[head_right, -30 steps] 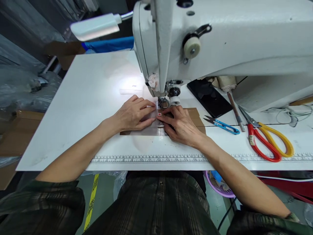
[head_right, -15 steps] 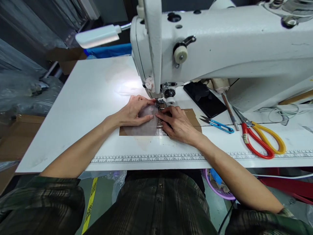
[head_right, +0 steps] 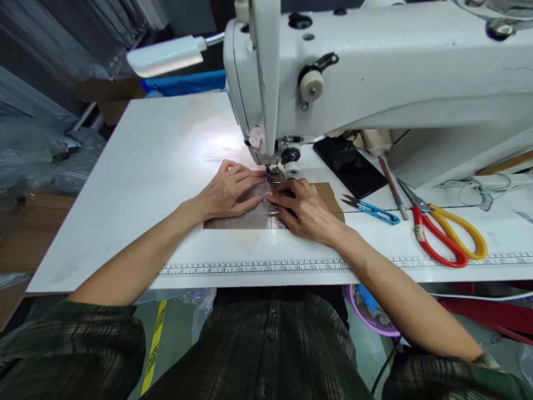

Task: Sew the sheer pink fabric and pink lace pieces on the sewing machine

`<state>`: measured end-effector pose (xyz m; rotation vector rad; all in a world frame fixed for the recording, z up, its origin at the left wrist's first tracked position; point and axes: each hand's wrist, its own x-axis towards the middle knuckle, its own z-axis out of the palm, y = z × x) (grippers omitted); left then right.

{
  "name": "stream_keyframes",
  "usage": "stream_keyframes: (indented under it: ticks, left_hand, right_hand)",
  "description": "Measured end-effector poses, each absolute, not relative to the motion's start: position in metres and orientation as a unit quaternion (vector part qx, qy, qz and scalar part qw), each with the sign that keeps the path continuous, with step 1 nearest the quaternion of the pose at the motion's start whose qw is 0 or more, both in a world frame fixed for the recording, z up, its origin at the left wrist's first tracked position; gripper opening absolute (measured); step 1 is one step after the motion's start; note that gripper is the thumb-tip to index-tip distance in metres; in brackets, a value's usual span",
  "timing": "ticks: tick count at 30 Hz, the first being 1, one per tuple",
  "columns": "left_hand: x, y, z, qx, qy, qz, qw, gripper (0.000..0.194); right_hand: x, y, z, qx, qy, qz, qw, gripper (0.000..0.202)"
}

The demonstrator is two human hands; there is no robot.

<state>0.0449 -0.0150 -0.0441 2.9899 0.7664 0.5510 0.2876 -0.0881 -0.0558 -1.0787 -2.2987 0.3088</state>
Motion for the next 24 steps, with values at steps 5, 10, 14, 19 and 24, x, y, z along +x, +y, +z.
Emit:
stream_keyframes:
  ticks: [5,10,14,19,24]
  left_hand:
    - [0.0450,-0.0147,-0.0436,0.954,0.245,0.173,-0.008,0.039]
    - [0.0447,-0.0115,-0.0412,0.954,0.255,0.157,-0.018,0.040]
    - [0.0451,-0.0106,-0.0384,0.956,0.253,0.150,0.002,0.039]
    - [0.0460,-0.0116,-0.0368,0.956,0.256,0.143,0.016,0.040]
    - [0.0462,-0.0110,-0.0372,0.955,0.260,0.140,0.024,0.041]
  right_hand:
    - [0.2873,-0.0886,-0.0551,-0.410,-0.863,0.111,0.275,0.037]
    - [0.2851,-0.0884,-0.0554,-0.430,-0.857,0.108,0.261,0.041]
    - [0.2843,-0.0888,-0.0556,-0.434,-0.857,0.107,0.257,0.041]
    - [0.2850,-0.0908,-0.0542,-0.440,-0.856,0.113,0.247,0.041]
    - [0.2849,-0.0916,-0.0527,-0.444,-0.856,0.110,0.239,0.044]
